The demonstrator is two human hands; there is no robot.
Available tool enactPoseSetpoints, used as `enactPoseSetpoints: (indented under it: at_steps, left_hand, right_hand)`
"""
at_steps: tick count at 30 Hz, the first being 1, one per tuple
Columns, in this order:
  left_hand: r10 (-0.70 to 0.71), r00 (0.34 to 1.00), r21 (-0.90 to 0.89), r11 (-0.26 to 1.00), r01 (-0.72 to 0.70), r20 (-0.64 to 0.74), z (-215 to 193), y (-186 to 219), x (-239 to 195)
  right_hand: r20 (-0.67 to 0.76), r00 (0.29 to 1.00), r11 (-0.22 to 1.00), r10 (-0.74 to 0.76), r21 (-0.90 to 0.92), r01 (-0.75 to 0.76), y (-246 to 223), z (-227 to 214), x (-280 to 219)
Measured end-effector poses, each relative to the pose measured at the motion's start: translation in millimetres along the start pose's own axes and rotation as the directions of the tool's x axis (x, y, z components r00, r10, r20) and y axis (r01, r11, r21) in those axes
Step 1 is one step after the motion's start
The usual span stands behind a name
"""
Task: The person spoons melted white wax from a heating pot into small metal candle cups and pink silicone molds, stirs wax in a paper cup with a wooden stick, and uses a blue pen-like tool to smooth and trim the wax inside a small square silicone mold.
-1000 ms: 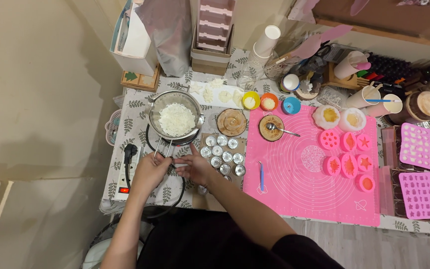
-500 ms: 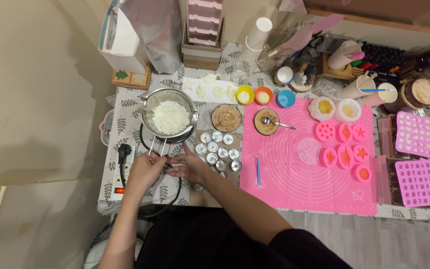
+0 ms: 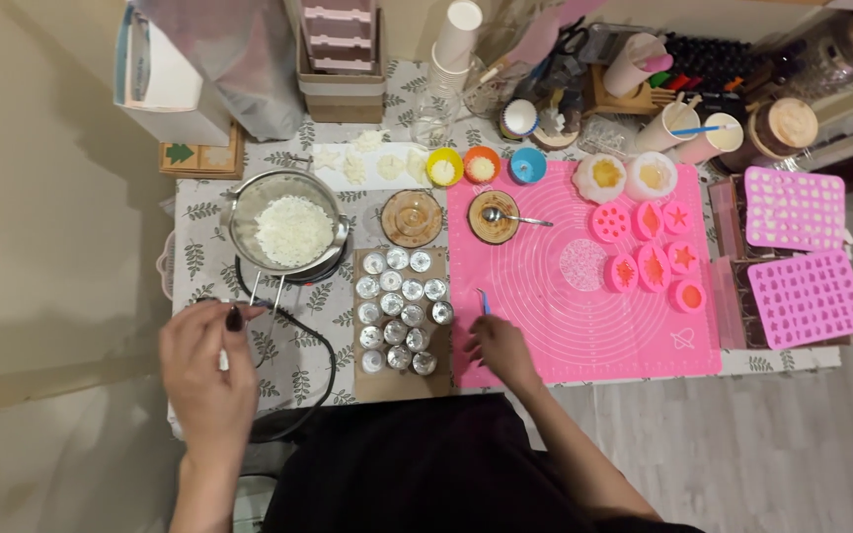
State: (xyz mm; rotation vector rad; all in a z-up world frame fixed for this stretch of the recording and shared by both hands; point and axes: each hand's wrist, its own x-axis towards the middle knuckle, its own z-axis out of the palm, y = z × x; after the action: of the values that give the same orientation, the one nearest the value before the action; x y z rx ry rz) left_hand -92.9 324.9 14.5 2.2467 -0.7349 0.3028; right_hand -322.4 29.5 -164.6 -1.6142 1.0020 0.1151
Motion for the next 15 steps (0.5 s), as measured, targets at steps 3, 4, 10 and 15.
enactPoseSetpoints:
  at_steps: [3,4,10,15]
  left_hand:
    - [0.108,0.994,-0.167,0.981,-0.104,0.014,13.6,21.9,9.7]
    - [0.184,0.983,-0.241,0.954,-0.177,0.010,21.0,26.7,11.4]
    - [0.235,0.965,-0.315,0.930,-0.189,0.114,40.6,70.2,15.5]
    - [0.208,0.965,-0.302,0.941,-0.153,0.158,48.7,81.7,9.0]
  right_hand:
    - [-0.334,0.941,0.973,-0.058,-0.231,-0.021,-2.2,-10.2,-1.2]
    - [-0.481,0.863,0.903,-0.152,-0.422,-0.076,-10.5,-10.8,-4.6]
    - [-0.491,0.817,0.862,-0.302,-0.506,0.015,-2.2,7.0,5.4]
    - [-0.521,0.837,0.930,-0.168,-0.366,-0.041,7.4,6.1,17.2]
